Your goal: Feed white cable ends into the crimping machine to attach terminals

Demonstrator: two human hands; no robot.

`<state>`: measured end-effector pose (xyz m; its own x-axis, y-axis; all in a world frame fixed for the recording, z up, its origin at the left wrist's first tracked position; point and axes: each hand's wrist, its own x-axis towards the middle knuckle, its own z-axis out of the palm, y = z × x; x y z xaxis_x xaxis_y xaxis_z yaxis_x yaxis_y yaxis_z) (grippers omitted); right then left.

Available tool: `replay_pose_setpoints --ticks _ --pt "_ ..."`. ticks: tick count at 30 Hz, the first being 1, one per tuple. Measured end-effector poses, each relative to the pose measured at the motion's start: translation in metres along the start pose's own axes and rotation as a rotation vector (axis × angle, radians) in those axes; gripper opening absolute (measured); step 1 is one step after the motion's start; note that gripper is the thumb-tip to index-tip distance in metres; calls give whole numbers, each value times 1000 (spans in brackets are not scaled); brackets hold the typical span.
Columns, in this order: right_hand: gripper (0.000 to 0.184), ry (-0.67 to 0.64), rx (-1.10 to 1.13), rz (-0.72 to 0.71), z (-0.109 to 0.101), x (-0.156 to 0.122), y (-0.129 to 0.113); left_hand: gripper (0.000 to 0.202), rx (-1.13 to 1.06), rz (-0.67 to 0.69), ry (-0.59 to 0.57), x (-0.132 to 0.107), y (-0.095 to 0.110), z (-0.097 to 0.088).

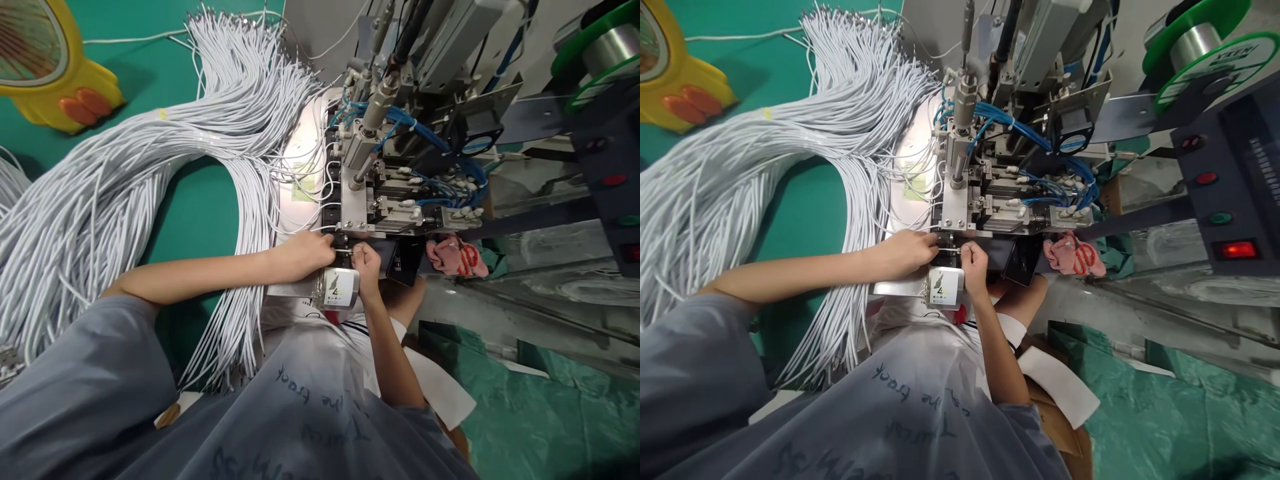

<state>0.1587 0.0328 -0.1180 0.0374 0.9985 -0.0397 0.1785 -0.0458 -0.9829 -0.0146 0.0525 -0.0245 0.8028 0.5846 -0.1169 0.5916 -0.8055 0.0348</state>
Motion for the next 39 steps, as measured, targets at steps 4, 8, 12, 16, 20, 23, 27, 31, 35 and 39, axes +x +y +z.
replay_pose_setpoints --ticks 4,8,12,16,20,23,27,31,35,39 --pt "43 52 -19 -9 -4 0 -5 21 -14 -61 -6 -5 0 -7" --pt "37 302 -94 -62 -11 -30 -25 26 -12 -145 39 -5 -5 -3" --pt "33 265 -184 -176 13 -87 -46 32 35 -255 87 -4 -9 3" --pt "26 -507 -26 78 66 -118 -47 33 53 -251 94 -4 -11 4" --pt "24 -580 187 271 102 -118 -32 33 55 -239 105 -4 -14 4" --pt "21 -496 200 272 104 -119 -28 30 62 -224 157 -3 -12 4" --pt "19 -448 236 292 103 -123 -31 19 -29 -37 205 -8 7 1" --pt "19 -451 204 242 108 -125 -28 21 -119 191 231 -18 33 0" --pt "22 -303 50 109 104 -130 -26 30 -189 266 250 -24 45 0" --pt "19 -291 -22 62 84 -130 -30 31 -412 322 235 -25 46 -3"
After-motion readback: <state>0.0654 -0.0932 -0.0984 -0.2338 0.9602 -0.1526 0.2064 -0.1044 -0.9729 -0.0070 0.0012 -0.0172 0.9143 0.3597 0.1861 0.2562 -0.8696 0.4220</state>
